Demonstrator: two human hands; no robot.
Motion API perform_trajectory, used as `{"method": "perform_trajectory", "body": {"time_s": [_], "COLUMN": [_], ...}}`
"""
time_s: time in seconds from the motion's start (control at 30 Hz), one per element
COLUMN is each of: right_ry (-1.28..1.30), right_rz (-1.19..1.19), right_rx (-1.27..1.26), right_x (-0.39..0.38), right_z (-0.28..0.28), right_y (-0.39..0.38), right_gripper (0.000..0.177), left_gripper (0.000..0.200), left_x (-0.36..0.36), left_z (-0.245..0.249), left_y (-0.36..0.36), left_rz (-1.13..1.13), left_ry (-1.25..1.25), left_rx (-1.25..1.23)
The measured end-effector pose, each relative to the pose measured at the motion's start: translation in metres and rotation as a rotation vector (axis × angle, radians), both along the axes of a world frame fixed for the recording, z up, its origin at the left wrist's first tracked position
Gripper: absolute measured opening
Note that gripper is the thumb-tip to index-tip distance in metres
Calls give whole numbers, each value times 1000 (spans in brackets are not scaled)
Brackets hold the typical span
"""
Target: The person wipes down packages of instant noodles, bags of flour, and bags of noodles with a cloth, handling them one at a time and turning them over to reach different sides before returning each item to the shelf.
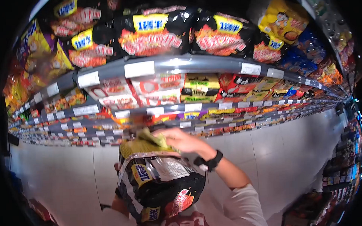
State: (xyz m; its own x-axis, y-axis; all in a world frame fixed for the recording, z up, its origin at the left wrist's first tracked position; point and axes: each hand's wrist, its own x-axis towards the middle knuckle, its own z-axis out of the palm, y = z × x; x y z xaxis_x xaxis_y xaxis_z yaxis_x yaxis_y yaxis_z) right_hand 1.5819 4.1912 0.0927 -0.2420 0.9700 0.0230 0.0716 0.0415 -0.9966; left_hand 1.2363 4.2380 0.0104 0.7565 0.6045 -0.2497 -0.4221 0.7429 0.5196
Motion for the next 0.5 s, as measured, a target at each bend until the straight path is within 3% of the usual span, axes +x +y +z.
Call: {"method": "perform_trajectory", "body": {"time_s": [0.07,0.17,0.27,0.4,0.5], "right_ry": [-7,177,144,-341,-578], "right_rz": [-193,-332,-542,-881,-731], "right_rx": [-14,120,223,632,996], "right_x": [4,18,15,16,23], "right_z": [-2,-11,42,117,133], "right_y": [-27,-71,-102,-108,-106], "right_gripper": [38,38,43,36,33], "left_gripper": [72,72,72,72,72], "left_x": [4,17,43,86,125], "left_z": [5,27,65,123,165], "left_y": [2,12,29,45,47], "left_rz": [11,41,89,148,178], "left_ry": [-5,-27,-58,-113,-156], "left_rx": [-6,5,51,121,169]}}
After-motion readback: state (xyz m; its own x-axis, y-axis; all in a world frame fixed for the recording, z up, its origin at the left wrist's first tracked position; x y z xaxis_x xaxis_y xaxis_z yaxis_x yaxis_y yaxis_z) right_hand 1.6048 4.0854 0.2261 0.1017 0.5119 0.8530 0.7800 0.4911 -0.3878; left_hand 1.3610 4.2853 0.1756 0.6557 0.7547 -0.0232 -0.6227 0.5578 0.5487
